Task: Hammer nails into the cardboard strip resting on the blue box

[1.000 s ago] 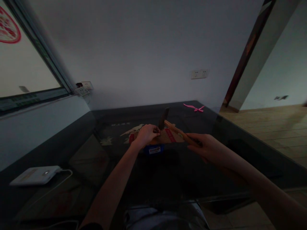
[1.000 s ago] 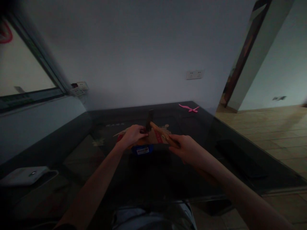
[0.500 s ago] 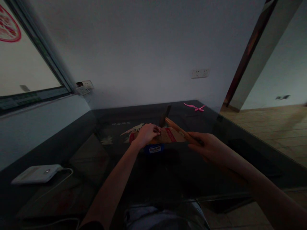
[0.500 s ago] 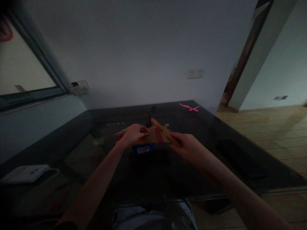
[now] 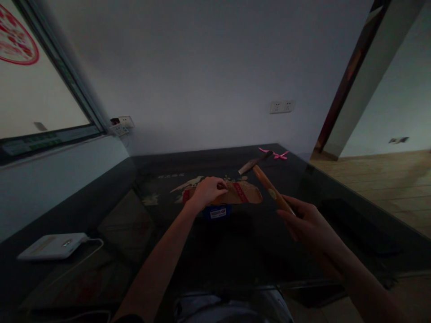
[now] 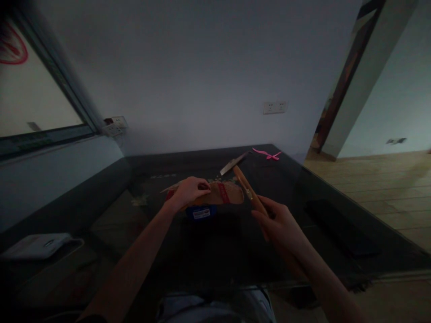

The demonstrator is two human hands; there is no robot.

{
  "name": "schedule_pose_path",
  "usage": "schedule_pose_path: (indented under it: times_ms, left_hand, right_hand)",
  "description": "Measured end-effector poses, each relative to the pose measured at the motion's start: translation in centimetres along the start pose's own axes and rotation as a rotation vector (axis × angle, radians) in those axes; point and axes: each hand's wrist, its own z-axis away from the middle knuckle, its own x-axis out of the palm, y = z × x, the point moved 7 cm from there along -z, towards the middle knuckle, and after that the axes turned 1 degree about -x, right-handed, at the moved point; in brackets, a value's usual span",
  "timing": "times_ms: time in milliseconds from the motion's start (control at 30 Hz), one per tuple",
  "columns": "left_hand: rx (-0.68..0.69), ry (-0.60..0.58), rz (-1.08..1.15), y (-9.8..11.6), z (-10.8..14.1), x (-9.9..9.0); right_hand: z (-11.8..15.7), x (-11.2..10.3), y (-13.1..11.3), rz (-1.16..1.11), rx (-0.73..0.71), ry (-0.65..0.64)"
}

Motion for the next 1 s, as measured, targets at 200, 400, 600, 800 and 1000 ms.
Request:
schedule_pose_path:
  times_ms: [200, 400, 600, 800, 1000]
  left_hand:
    - [-0.051, 0.042, -0.089, 0.2, 0.1, 0.1]
    - [-0.013, 0.099, -0.052, 1.0, 0.5, -1.2]
    - [0.07, 0.355, 0.035, 1.5, 6.9, -5.1]
    - [0.011, -0.014, 0.108, -1.1, 13.6, 1.1]
    - [-0.271, -0.02, 0.27, -6.7, 13.7, 4.5]
  right_hand:
    - [0.8, -0.5, 3.7, -0.281, 0.022, 0.091]
    - [0.4, -1.1, 6.2, -0.347, 0.045, 0.116]
    - [0.2, -1.7, 8.1, -0.364, 0.089, 0.144]
    - [0.2, -2.1, 8.5, -0.523, -0.016, 0.136]
    - [0.8, -1.9, 7.7, -0.619, 0.003, 0.14]
